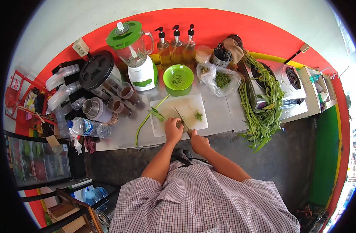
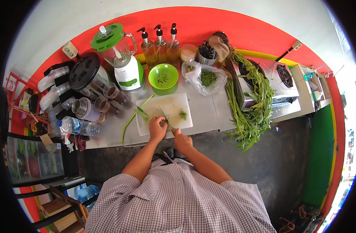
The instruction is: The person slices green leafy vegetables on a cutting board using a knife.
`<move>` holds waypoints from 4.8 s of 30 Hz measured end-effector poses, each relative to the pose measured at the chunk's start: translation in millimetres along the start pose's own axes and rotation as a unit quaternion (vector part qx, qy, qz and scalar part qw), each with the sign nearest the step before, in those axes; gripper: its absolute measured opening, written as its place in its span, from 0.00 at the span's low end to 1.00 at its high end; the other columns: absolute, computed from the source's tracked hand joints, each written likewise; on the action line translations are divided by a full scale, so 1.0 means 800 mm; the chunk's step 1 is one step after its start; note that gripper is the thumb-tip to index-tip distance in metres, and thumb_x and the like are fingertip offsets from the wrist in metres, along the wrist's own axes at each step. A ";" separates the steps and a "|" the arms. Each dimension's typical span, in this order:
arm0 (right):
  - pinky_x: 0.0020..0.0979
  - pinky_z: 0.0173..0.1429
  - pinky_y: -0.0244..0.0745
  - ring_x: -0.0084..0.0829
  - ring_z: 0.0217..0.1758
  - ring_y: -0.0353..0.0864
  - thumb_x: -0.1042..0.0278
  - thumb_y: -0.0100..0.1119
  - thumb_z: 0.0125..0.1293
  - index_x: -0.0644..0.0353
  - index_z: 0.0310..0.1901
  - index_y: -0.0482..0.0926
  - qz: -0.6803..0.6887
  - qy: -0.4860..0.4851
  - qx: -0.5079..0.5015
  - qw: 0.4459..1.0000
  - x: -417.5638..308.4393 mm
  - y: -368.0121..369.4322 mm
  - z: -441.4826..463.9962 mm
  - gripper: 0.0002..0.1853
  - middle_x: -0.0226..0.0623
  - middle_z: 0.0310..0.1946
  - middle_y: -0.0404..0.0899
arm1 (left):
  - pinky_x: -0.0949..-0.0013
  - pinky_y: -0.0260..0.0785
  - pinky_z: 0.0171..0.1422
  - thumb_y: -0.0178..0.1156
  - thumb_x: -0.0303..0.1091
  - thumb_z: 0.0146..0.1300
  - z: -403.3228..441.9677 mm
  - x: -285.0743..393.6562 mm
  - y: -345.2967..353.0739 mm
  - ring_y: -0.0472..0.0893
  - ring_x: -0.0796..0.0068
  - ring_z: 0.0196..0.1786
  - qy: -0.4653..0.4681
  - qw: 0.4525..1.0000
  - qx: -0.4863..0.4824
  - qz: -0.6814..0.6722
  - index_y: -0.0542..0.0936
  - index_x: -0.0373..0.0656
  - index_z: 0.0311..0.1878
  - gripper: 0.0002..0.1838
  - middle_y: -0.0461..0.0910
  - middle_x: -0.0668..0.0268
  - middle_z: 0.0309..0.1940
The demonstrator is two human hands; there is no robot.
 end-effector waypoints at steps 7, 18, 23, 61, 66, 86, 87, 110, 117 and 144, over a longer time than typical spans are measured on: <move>0.42 0.48 0.86 0.47 0.46 0.91 0.71 0.68 0.60 0.66 0.57 0.62 0.010 0.021 -0.006 1.000 -0.007 0.007 -0.021 0.29 0.53 0.43 0.87 | 0.53 0.70 0.52 0.70 0.27 0.53 0.000 0.003 -0.003 0.77 0.54 0.47 -0.003 1.000 -0.002 0.002 0.82 0.45 0.41 0.11 0.76 0.60 0.38; 0.43 0.46 0.87 0.44 0.44 0.91 0.65 0.52 0.73 0.64 0.58 0.63 -0.031 0.000 0.012 0.999 -0.011 -0.007 -0.011 0.18 0.48 0.42 0.89 | 0.52 0.70 0.54 0.70 0.26 0.52 -0.003 -0.004 0.002 0.77 0.52 0.48 0.008 1.000 0.006 0.011 0.82 0.44 0.39 0.11 0.76 0.59 0.40; 0.43 0.48 0.86 0.45 0.46 0.91 0.68 0.58 0.68 0.65 0.60 0.62 -0.009 0.027 0.018 0.999 -0.009 0.011 -0.013 0.23 0.50 0.42 0.88 | 0.51 0.70 0.54 0.69 0.27 0.54 -0.003 0.001 0.000 0.77 0.51 0.48 0.024 0.999 0.018 0.011 0.83 0.44 0.39 0.09 0.76 0.58 0.39; 0.42 0.44 0.87 0.44 0.41 0.92 0.66 0.52 0.73 0.63 0.56 0.64 -0.033 0.013 0.033 0.999 -0.011 0.013 -0.015 0.16 0.50 0.40 0.88 | 0.50 0.71 0.54 0.64 0.27 0.61 -0.009 0.016 -0.010 0.76 0.49 0.49 0.063 0.994 -0.024 0.086 0.79 0.43 0.45 0.09 0.77 0.57 0.43; 0.45 0.44 0.87 0.46 0.41 0.92 0.66 0.52 0.73 0.64 0.56 0.64 -0.012 -0.029 0.034 0.999 -0.009 -0.005 0.001 0.16 0.52 0.40 0.88 | 0.50 0.70 0.53 0.63 0.28 0.62 -0.007 0.017 -0.003 0.75 0.49 0.48 0.066 0.985 -0.049 0.150 0.77 0.43 0.46 0.10 0.76 0.57 0.43; 0.44 0.46 0.87 0.48 0.44 0.91 0.69 0.59 0.69 0.68 0.60 0.62 -0.016 -0.013 -0.013 1.000 -0.012 0.015 -0.033 0.23 0.53 0.40 0.88 | 0.49 0.67 0.56 0.65 0.26 0.63 -0.017 0.014 -0.013 0.73 0.48 0.50 0.046 0.996 -0.009 0.077 0.77 0.43 0.45 0.09 0.75 0.57 0.44; 0.46 0.48 0.86 0.51 0.45 0.90 0.71 0.59 0.67 0.69 0.61 0.61 0.011 -0.010 -0.009 1.000 -0.011 0.008 -0.024 0.25 0.55 0.41 0.87 | 0.49 0.67 0.56 0.65 0.27 0.64 -0.016 0.016 -0.014 0.73 0.48 0.50 0.046 0.996 -0.011 0.071 0.77 0.43 0.45 0.08 0.75 0.57 0.44; 0.44 0.45 0.87 0.50 0.43 0.91 0.70 0.58 0.68 0.70 0.59 0.61 0.009 -0.015 -0.011 1.000 -0.020 0.002 -0.035 0.23 0.53 0.40 0.88 | 0.56 0.68 0.58 0.65 0.21 0.58 -0.014 -0.010 -0.023 0.76 0.52 0.50 0.025 0.998 -0.028 -0.046 0.82 0.41 0.40 0.07 0.79 0.59 0.41; 0.50 0.51 0.84 0.56 0.48 0.89 0.72 0.56 0.66 0.76 0.66 0.56 0.037 -0.036 -0.016 0.999 -0.017 -0.007 -0.001 0.31 0.62 0.43 0.86 | 0.55 0.67 0.58 0.68 0.23 0.57 -0.018 -0.011 -0.022 0.74 0.52 0.51 0.008 0.999 -0.021 -0.041 0.82 0.41 0.39 0.08 0.76 0.59 0.42; 0.48 0.48 0.85 0.52 0.46 0.90 0.72 0.58 0.66 0.70 0.60 0.60 0.030 -0.054 -0.029 0.998 -0.024 -0.017 -0.010 0.25 0.58 0.40 0.87 | 0.58 0.70 0.57 0.74 0.26 0.52 -0.022 -0.024 -0.025 0.73 0.57 0.53 -0.015 0.999 0.040 -0.031 0.91 0.43 0.36 0.07 0.79 0.63 0.42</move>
Point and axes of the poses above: each hand's wrist, its own z-axis towards the middle knuckle, its own y-axis out of the palm, x = y × z, the point moved 6 cm from there along z, towards the middle knuckle
